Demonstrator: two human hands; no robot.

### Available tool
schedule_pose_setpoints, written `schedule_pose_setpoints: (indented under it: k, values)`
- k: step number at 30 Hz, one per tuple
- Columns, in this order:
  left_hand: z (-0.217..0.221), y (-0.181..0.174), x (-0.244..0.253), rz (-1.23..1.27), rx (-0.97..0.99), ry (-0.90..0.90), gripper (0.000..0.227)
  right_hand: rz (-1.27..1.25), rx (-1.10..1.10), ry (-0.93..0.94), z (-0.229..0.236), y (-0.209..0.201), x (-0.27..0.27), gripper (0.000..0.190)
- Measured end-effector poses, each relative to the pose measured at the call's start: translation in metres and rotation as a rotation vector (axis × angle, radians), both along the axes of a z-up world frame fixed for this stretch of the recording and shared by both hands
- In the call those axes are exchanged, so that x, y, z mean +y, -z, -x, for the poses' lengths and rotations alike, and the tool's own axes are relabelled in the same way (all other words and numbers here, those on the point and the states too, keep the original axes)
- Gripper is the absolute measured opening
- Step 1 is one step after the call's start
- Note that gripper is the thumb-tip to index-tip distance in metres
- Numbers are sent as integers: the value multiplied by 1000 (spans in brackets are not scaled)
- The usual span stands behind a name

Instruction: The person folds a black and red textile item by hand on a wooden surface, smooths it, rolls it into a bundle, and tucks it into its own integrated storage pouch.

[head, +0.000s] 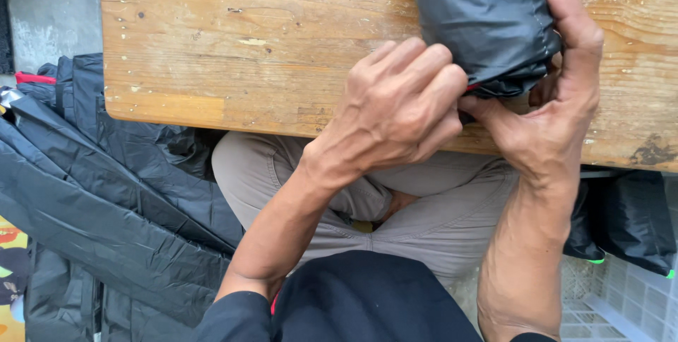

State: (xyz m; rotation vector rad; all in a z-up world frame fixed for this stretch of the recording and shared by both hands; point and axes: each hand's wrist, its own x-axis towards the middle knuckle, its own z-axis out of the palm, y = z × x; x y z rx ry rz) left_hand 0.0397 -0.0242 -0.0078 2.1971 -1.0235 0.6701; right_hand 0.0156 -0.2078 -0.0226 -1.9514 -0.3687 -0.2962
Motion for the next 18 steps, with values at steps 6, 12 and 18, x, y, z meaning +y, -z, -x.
schedule_pose_setpoints:
  k: [6,12,18]
  values:
    - [19,3,-19,0,-66,61,15,20,-164,322,-14,0,33,12]
    - [9,-3,-21,-23,-114,25,21,47,1,602,-26,27,25,26]
    - [11,-5,-23,-27,-106,110,19,171,-29,426,-15,44,3,35]
